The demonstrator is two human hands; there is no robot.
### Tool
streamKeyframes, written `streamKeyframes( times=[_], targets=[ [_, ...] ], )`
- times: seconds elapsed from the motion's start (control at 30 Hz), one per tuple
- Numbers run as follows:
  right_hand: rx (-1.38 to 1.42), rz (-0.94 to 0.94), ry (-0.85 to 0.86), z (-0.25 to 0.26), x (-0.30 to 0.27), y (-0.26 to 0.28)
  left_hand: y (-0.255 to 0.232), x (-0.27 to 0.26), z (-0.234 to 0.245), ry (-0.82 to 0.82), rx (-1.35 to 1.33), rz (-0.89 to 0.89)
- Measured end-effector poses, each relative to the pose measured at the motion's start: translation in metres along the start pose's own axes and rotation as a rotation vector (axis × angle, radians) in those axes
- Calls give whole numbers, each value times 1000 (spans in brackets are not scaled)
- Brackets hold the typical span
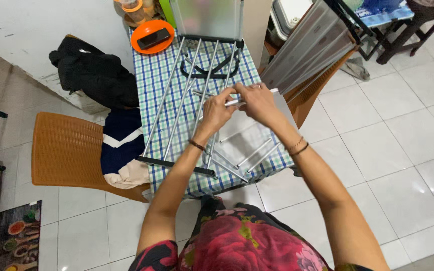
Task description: The person assembles a metal drying rack by inserting rods into a frame and attaching a translucent panel. They handle multiple metal rods and a plastic panel, fitting them together on a table.
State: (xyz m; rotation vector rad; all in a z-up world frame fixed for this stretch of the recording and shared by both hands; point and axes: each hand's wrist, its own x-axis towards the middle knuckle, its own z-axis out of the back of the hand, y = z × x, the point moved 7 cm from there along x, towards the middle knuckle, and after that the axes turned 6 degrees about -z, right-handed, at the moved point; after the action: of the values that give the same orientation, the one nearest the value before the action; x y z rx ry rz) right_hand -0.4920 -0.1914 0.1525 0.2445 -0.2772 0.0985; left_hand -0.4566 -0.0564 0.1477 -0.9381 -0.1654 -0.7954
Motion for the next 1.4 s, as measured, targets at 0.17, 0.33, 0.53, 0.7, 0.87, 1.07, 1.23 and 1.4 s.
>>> streamKeyframes(
  times=[0.17,0.33,0.53,0.7,0.87,1.07,1.23,1.4],
  targets=[
    [73,-68,223,27,20,-18,6,-41,11,-503,-74,-13],
    [-2,44,177,82,23,-17,46,-113,-60,-585,-401,254],
    [-207,124,227,168,24,41,85,-143,-165,-515,-981,559],
    [41,-13,401,208,28,83,65,-142,-202,-334,-1738,477],
    [257,-250,382,210,31,76,64,-146,-117,-247,-1632,407],
    [832,-425,469,113,25,77,139,-172,103,-256,-903,483],
    [1044,-467,466,14,15,124,178,-201,215,-302,-700,258],
    [1081,-416,246,-25,-12,155,210,-226,234,-291,-587,219]
  ],
)
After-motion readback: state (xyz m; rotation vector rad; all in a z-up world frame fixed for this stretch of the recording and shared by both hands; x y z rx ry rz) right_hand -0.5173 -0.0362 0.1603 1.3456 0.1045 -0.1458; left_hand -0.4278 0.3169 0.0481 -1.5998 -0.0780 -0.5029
